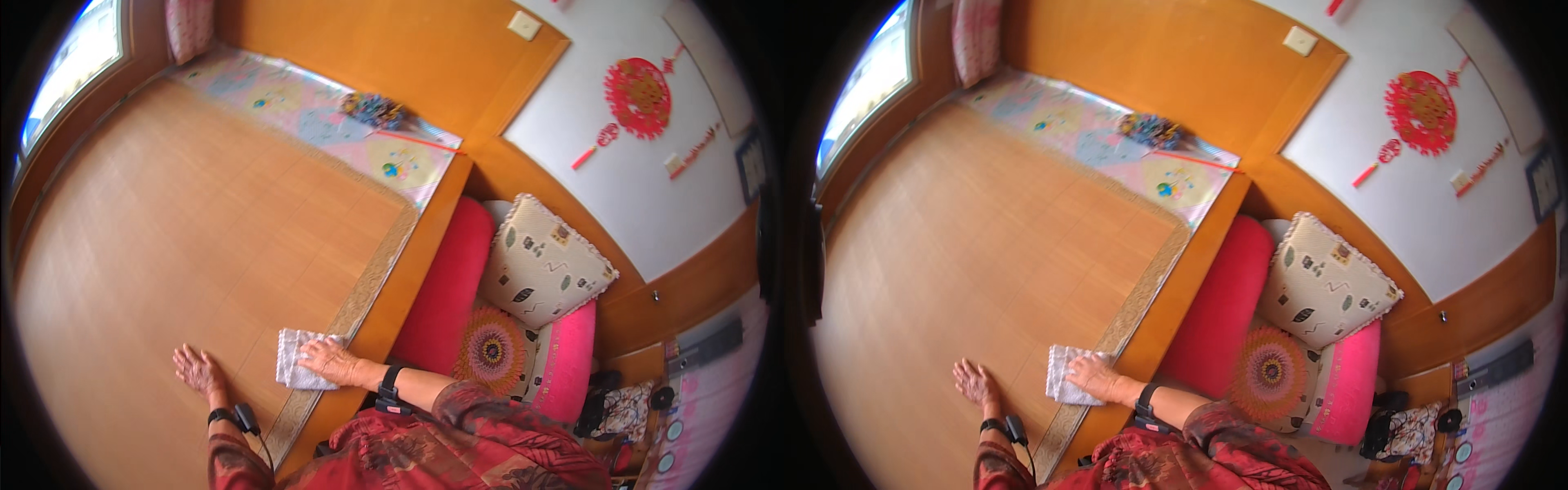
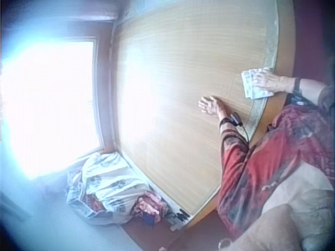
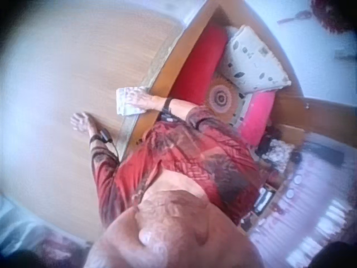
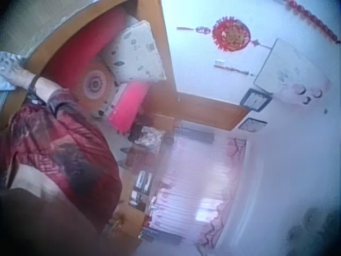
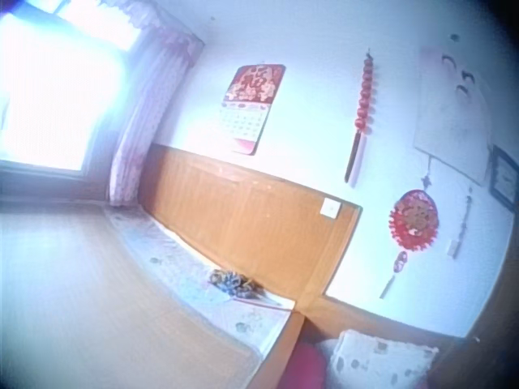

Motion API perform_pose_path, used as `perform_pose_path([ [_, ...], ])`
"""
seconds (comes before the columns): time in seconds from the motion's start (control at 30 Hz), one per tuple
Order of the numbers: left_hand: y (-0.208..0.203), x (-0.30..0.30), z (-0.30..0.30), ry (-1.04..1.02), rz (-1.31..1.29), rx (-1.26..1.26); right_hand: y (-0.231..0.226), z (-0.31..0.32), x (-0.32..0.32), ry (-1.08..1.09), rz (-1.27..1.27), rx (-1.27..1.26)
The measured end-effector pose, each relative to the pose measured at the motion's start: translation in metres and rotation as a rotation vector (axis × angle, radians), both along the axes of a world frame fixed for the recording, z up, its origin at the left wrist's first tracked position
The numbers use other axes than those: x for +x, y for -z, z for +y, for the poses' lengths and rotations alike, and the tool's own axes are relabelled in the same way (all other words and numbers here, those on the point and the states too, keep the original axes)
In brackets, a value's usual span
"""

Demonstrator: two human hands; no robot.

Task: The person wipes the surface of a wooden mat on a bed and adjacent wall surfaces using a white cloth by hand.

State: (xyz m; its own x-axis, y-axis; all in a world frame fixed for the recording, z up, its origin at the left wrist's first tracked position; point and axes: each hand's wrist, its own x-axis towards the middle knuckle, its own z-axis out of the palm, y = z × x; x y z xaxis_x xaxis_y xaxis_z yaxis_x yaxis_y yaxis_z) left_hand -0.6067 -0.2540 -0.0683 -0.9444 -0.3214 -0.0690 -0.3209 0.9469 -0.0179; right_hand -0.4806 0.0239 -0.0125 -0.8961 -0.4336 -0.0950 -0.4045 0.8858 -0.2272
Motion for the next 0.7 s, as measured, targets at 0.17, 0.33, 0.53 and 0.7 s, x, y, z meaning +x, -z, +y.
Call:
perform_pose_path([
  [0.17, 0.0, 0.006, -0.006, 0.016, 0.087, 0.035, -0.003, -0.014, 0.0, -0.049, 0.097, 0.095],
  [0.33, 0.014, 0.007, -0.011, 0.044, 0.142, 0.062, 0.002, -0.011, -0.007, -0.068, 0.143, -0.107],
  [0.53, 0.015, 0.008, -0.016, 0.041, 0.166, 0.07, -0.038, 0.029, -0.045, 0.293, 0.044, -0.418],
  [0.7, 0.019, 0.009, -0.019, 0.069, 0.229, 0.082, -0.078, 0.121, -0.105, 0.456, 0.36, -0.299],
])
